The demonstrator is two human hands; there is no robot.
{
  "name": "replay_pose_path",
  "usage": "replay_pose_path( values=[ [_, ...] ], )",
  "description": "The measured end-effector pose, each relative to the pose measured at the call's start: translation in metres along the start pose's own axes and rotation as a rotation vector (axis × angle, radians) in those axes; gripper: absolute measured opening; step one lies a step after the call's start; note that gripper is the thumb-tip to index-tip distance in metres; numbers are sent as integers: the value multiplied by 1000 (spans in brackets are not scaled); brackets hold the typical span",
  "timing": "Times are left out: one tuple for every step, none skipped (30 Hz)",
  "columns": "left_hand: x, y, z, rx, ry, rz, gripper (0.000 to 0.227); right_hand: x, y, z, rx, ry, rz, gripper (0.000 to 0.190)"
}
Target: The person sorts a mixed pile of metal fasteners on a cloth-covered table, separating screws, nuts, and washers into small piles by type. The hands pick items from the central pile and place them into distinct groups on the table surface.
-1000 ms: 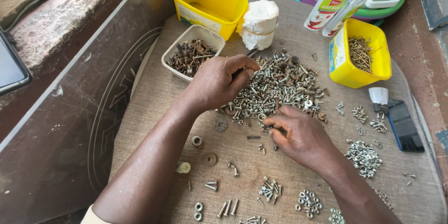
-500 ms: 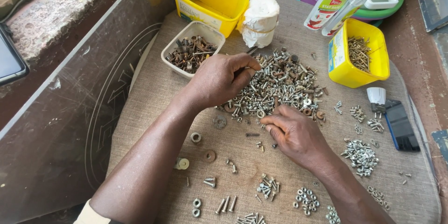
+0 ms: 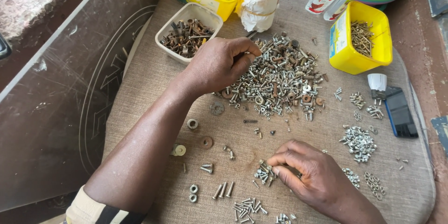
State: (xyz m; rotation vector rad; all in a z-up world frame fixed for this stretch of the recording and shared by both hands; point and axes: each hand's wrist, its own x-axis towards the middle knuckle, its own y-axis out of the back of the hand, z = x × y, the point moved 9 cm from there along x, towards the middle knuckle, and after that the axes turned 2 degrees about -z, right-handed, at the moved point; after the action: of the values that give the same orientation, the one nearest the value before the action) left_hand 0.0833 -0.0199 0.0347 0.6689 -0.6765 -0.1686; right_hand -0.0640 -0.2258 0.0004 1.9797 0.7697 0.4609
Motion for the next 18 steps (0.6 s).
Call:
replay_pose_path(
  values=[
    [0, -1, 0, -3, -17, 7, 21, 0, -1, 1, 15, -7, -7, 18],
    [0, -1, 1, -7, -34, 14, 20, -1, -1, 2, 30, -13, -14, 22],
    [0, -2, 1, -8, -38, 14, 20, -2, 2, 6, 27, -15, -12, 22],
    [1, -3, 1, -7, -36, 13, 21, -4, 6, 20, 51, -138, -9, 24],
    [0, -3, -1, -1, -32, 14, 21, -6, 8, 34, 76, -257, -7, 26],
    [0, -2, 0, 0, -32, 15, 21, -4, 10, 40, 75, -255, -7, 26],
    [0, -2, -1, 10, -13, 9, 21, -3, 16, 49, 9, -290, 21, 25],
    [0, -2, -2, 20, 6, 3, 21, -1, 22, 57, -57, -325, 50, 23],
    [-1, -1, 0, 19, 3, 5, 21, 4, 26, 55, -61, -326, 52, 23],
    [-1, 0, 1, 31, 4, 8, 21, 7, 33, 56, -51, -373, 83, 24],
    [1, 2, 2, 47, 2, 15, 21, 12, 41, 57, -43, -416, 118, 25],
    [1, 2, 3, 48, -4, 20, 21, 17, 40, 61, -48, -414, 123, 25],
    [1, 2, 2, 53, 10, 17, 21, 20, 34, 68, -62, -461, 75, 23],
    [0, 2, 0, 57, 23, 14, 20, 24, 29, 76, -76, -508, 28, 22],
    [0, 3, 1, 58, 24, 15, 20, 29, 27, 75, -76, -506, 27, 22],
    [0, 4, 1, 51, 25, 11, 21, 31, 23, 79, -112, -565, -13, 23],
    [1, 5, 1, 45, 25, 7, 22, 34, 20, 84, -148, -622, -52, 24],
    [2, 9, 4, 47, 27, 10, 22, 39, 19, 84, -149, -619, -53, 24]
  ],
)
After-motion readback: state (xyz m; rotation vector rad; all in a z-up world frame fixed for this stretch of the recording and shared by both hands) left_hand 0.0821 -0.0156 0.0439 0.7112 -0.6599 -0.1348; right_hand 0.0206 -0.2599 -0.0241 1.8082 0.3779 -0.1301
